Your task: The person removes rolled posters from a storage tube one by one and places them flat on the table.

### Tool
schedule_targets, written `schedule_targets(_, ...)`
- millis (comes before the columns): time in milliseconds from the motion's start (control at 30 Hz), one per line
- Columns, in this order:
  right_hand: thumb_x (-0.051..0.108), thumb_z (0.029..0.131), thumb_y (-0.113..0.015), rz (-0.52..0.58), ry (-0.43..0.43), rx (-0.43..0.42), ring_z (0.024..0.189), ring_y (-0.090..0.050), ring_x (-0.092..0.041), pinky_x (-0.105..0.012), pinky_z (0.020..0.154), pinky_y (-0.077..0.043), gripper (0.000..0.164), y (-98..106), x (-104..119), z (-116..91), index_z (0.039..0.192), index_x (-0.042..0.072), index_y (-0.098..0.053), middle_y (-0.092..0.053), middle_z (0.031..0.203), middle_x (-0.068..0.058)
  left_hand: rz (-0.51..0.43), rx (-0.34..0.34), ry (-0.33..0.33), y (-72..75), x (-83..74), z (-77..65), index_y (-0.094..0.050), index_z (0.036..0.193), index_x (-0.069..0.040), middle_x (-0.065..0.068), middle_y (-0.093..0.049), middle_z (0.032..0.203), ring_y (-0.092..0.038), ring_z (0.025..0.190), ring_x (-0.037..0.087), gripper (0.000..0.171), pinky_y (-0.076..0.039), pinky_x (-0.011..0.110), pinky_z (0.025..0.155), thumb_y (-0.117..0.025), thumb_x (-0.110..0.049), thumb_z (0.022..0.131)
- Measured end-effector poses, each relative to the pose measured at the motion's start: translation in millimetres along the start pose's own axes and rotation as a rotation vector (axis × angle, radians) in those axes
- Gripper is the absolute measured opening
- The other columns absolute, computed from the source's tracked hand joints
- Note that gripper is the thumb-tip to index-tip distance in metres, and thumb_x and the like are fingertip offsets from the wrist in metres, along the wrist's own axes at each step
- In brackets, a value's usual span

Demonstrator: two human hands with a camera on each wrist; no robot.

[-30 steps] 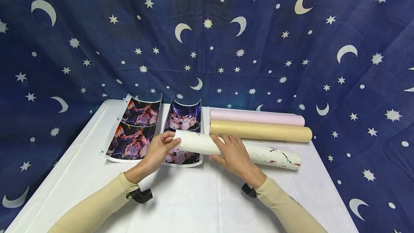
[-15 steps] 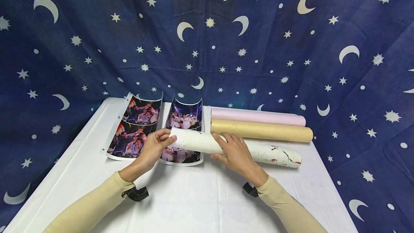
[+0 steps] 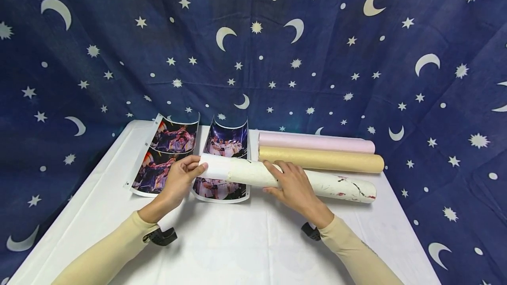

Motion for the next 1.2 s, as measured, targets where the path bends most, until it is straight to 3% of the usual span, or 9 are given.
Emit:
schedule_targets(333,0.051,0.082,-0.073,-0.016,-0.001,-0.011,0.113,-0.06,-0.037,-0.053,0.095,-0.045,0.077,2.2,-6.8,-6.0,0.147,0.022,-0.045,-0.061,0.127,-0.014,0.021,-0.066,-0.005,19.2,-3.4,-0.2,-0.064,0.111,0.007,-0.003,-0.073,0.086,-0.063,0.076,0.0,0.026,-0.051,0.014,0.073,-0.068,-0.007,0.09)
schedule_targets(467,0.052,0.081,-0.073,-0.018,-0.009,-0.018,0.114,-0.059,-0.038,-0.053,0.096,-0.045,0.077,3.3,-9.8,-7.1,0.147,0.023,-0.045,-0.06,0.128,-0.014,0.018,-0.069,-0.003,27.9,-4.8,0.9,-0.063,0.116,0.006,0.002,-0.074,0.094,-0.063,0.074,0.0,0.029,-0.05,0.013,0.066,-0.067,-0.009,0.092)
schedule_targets(700,0.052,0.081,-0.073,-0.026,-0.017,-0.014,0.114,-0.06,-0.038,-0.052,0.095,-0.045,0.078,6.6,-14.0,-10.4,0.148,0.024,-0.044,-0.06,0.128,-0.013,0.006,-0.069,0.008,42.0,-7.0,0.5,-0.061,0.12,0.005,-0.011,-0.071,0.087,-0.063,0.078,0.002,0.031,-0.05,0.015,0.066,-0.066,-0.011,0.093)
schedule_targets(833,0.051,0.081,-0.074,-0.025,-0.01,-0.017,0.114,-0.059,-0.038,-0.053,0.095,-0.045,0.078,7.7,-14.2,-13.1,0.148,0.024,-0.044,-0.06,0.128,-0.014,-0.002,-0.072,0.007,47.4,-6.7,-0.5,-0.06,0.122,0.005,-0.013,-0.072,0.089,-0.066,0.084,0.002,0.033,-0.053,0.017,0.073,-0.066,-0.011,0.093)
schedule_targets(1100,0.052,0.08,-0.074,-0.04,-0.01,-0.022,0.114,-0.06,-0.038,-0.053,0.096,-0.045,0.079,9.4,-16.9,-15.1,0.148,0.025,-0.044,-0.06,0.128,-0.014,-0.002,-0.079,-0.012,59.4,-7.3,-2.6,-0.057,0.128,0.005,-0.018,-0.07,0.089,-0.067,0.083,0.0,0.04,-0.051,0.016,0.069,-0.065,-0.015,0.095)
schedule_targets(1200,0.052,0.08,-0.074,-0.048,-0.005,-0.026,0.113,-0.06,-0.037,-0.053,0.097,-0.044,0.079,11.2,-19.0,-15.8,0.148,0.024,-0.044,-0.06,0.127,-0.013,-0.013,-0.09,-0.018,64.6,-8.4,-2.4,-0.055,0.129,0.006,-0.02,-0.069,0.088,-0.067,0.085,-0.001,0.04,-0.053,0.018,0.076,-0.063,-0.014,0.096)
Point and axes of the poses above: each hand's wrist, its own z-axis towards the middle knuckle, its own y-axis out of the back of the hand, x = y × z, the point moved 4 cm from there along z, towards the middle knuckle
